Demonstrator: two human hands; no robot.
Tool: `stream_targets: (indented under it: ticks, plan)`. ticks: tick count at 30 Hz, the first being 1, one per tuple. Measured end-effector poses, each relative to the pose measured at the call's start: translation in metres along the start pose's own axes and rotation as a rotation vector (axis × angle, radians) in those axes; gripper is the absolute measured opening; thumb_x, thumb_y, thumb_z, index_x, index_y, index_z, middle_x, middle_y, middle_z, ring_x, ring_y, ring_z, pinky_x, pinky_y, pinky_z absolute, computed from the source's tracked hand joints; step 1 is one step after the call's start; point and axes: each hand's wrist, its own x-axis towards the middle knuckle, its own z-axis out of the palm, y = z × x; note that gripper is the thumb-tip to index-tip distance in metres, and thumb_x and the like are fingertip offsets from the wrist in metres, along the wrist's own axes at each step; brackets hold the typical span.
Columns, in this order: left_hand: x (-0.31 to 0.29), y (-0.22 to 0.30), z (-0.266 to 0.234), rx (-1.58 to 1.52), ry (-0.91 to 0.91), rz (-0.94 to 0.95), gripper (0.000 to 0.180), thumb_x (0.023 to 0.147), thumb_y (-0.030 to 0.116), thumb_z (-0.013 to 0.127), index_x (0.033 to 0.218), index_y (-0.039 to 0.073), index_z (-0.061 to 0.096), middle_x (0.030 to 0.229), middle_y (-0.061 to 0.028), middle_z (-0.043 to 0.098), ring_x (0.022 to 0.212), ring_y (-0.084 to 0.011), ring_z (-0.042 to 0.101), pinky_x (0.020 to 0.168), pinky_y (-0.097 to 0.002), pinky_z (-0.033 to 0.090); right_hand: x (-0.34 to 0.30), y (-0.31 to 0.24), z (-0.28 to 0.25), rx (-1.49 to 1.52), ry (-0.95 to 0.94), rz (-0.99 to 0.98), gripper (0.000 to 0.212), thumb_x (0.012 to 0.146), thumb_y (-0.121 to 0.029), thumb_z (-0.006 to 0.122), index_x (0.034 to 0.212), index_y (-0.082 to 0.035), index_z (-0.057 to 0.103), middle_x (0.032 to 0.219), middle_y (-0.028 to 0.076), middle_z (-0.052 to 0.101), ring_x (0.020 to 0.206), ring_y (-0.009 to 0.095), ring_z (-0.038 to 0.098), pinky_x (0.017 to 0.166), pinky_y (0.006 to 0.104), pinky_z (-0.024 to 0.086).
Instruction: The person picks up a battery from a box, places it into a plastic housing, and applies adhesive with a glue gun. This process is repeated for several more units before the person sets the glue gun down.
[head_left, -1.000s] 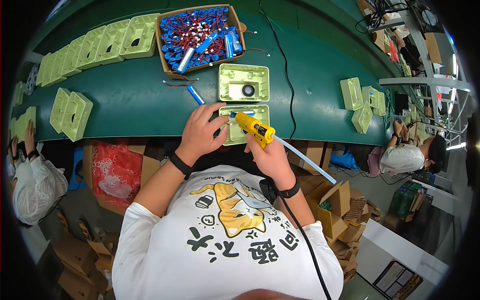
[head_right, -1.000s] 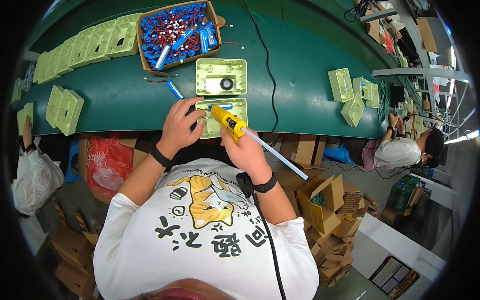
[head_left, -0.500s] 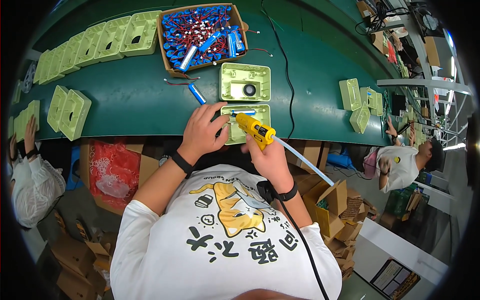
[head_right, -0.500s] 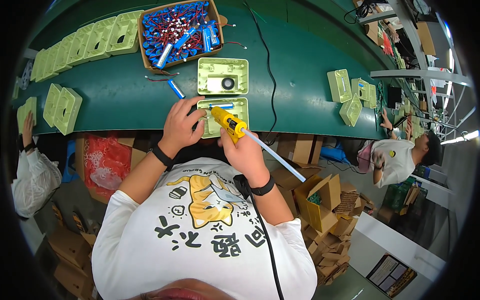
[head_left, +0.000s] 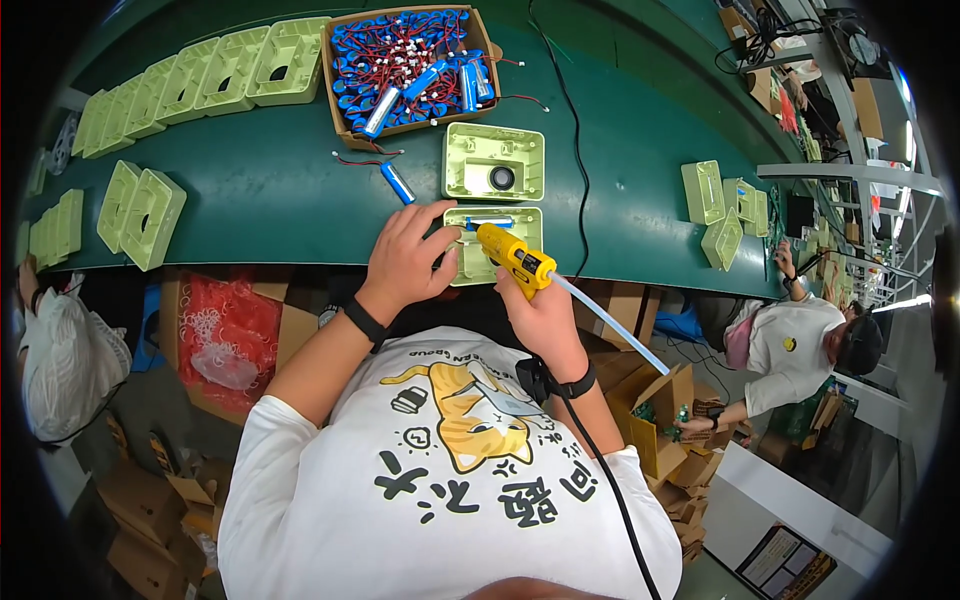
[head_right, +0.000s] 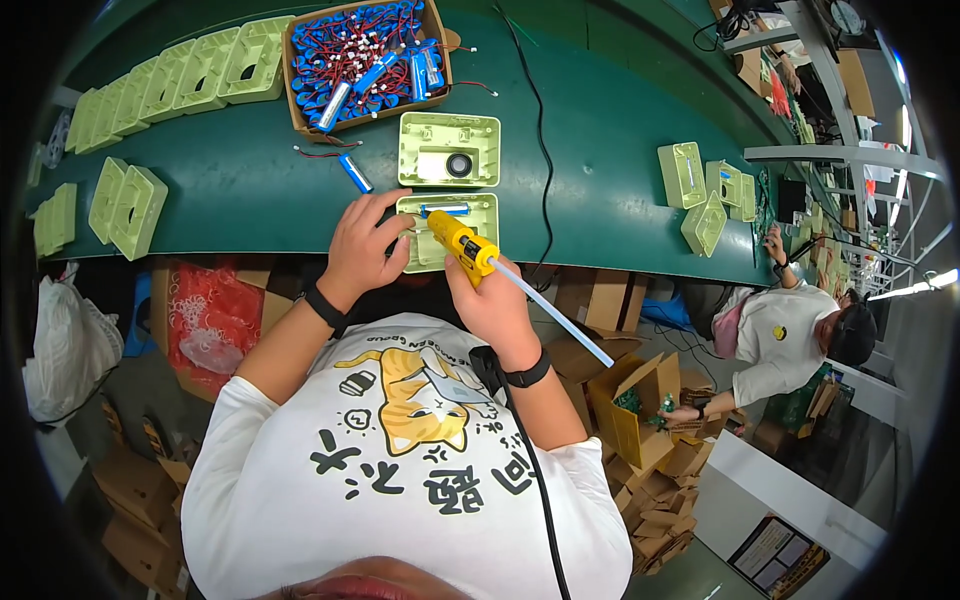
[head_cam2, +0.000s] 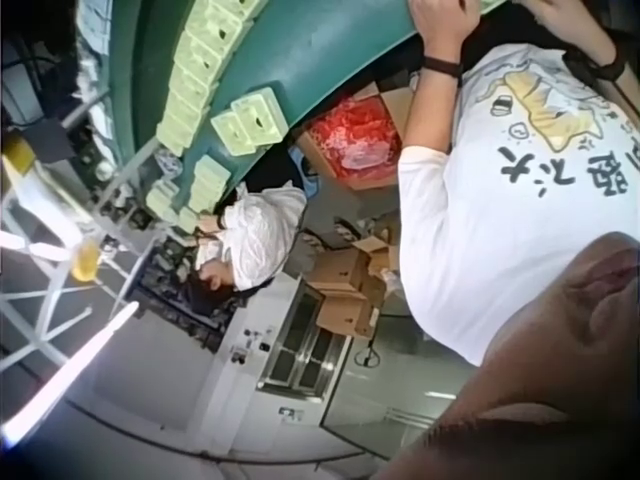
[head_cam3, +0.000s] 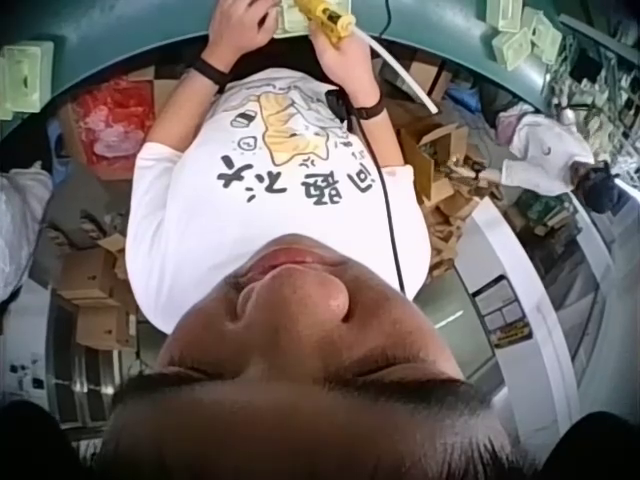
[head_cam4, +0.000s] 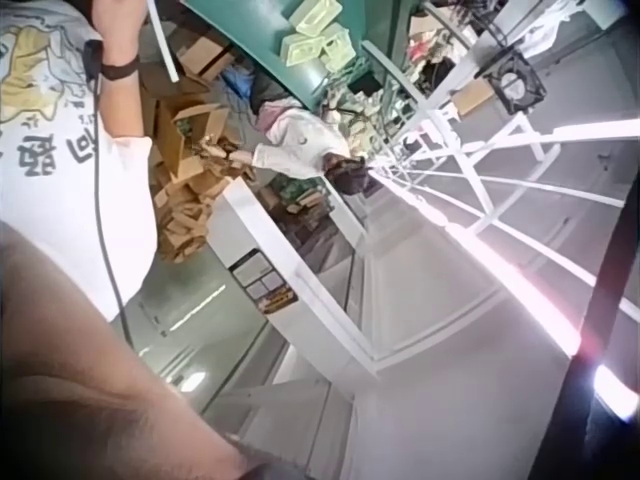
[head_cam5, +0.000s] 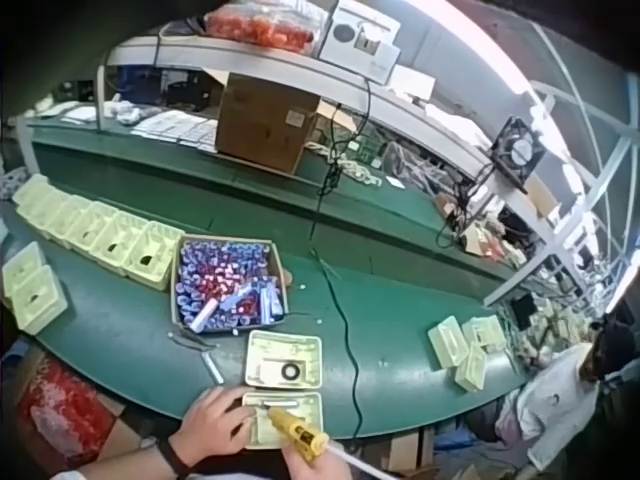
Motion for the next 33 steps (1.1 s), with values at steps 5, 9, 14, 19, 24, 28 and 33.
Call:
stream_targets:
  ticks: [5, 9, 14, 19, 24, 28, 33]
  plan:
    - [0.0, 0.0, 0.0, 0.002, 0.004, 0.0, 0.019, 0.091, 0.015, 0.074, 0.109, 0.008, 0.075, 0.144, -0.0138, 0.072, 0.11, -0.037, 0.07, 0.097, -0.0486, 0.058, 0.003, -0.012, -0.002, 0.01, -0.038, 0.069, 0.033, 0.113, -0.019, 0.073, 0.136, 0.005, 0.075, 0.098, 0.007, 0.08, 0.088, 0.015, 0.074, 0.08, 0.0321, 0.059]
    - [0.0, 0.0, 0.001, 0.009, -0.001, -0.004, 0.018, 0.092, 0.017, 0.076, 0.107, 0.008, 0.076, 0.142, -0.0133, 0.073, 0.109, -0.0351, 0.069, 0.097, -0.0485, 0.059, 0.007, -0.015, -0.003, -0.047, -0.051, 0.081, 0.033, 0.113, -0.021, 0.073, 0.134, 0.004, 0.076, 0.096, 0.008, 0.079, 0.085, 0.017, 0.073, 0.078, 0.034, 0.058]
    - [-0.001, 0.0, 0.0, 0.015, 0.001, 0.001, 0.018, 0.091, 0.016, 0.076, 0.107, 0.008, 0.076, 0.142, -0.0133, 0.073, 0.109, -0.0352, 0.069, 0.097, -0.0485, 0.059, 0.008, -0.019, 0.001, -0.083, -0.001, 0.025, 0.029, 0.11, -0.023, 0.074, 0.122, 0.003, 0.077, 0.092, 0.019, 0.079, 0.08, 0.035, 0.075, 0.072, 0.0437, 0.058]
    - [0.0, -0.001, 0.001, 0.016, 0.0, 0.0, 0.018, 0.091, 0.016, 0.076, 0.107, 0.008, 0.076, 0.142, -0.0132, 0.073, 0.109, -0.0355, 0.069, 0.097, -0.0486, 0.059, 0.013, -0.022, -0.004, -0.146, -0.027, -0.052, 0.028, 0.112, -0.022, 0.073, 0.124, 0.003, 0.077, 0.085, 0.013, 0.076, 0.074, 0.022, 0.071, 0.071, 0.039, 0.056]
    - [0.0, -0.001, 0.001, 0.019, 0.004, 0.001, 0.018, 0.09, 0.015, 0.076, 0.107, 0.007, 0.076, 0.142, -0.0134, 0.073, 0.108, -0.0357, 0.069, 0.096, -0.0487, 0.059, 0.013, -0.031, -0.003, -0.169, -0.034, -0.022, 0.027, 0.112, -0.022, 0.073, 0.122, 0.003, 0.077, 0.082, 0.013, 0.075, 0.071, 0.023, 0.071, 0.068, 0.0392, 0.055]
    - [-0.001, -0.001, 0.002, 0.008, 0.013, 0.005, 0.018, 0.091, 0.015, 0.072, 0.107, 0.007, 0.074, 0.143, -0.0144, 0.073, 0.107, -0.0372, 0.069, 0.094, -0.0489, 0.057, 0.014, -0.035, -0.002, -0.173, -0.032, -0.008, 0.028, 0.108, -0.023, 0.074, 0.116, 0.004, 0.077, 0.093, 0.025, 0.079, 0.08, 0.047, 0.075, 0.07, 0.0492, 0.059]
    - [-0.002, 0.0, 0.001, 0.006, 0.015, 0.008, 0.018, 0.091, 0.015, 0.071, 0.107, 0.007, 0.075, 0.142, -0.0144, 0.073, 0.106, -0.0372, 0.069, 0.093, -0.0488, 0.057, 0.008, -0.029, -0.004, -0.103, 0.039, -0.002, 0.027, 0.109, -0.02, 0.075, 0.118, 0.005, 0.077, 0.091, 0.021, 0.078, 0.079, 0.037, 0.074, 0.071, 0.045, 0.058]
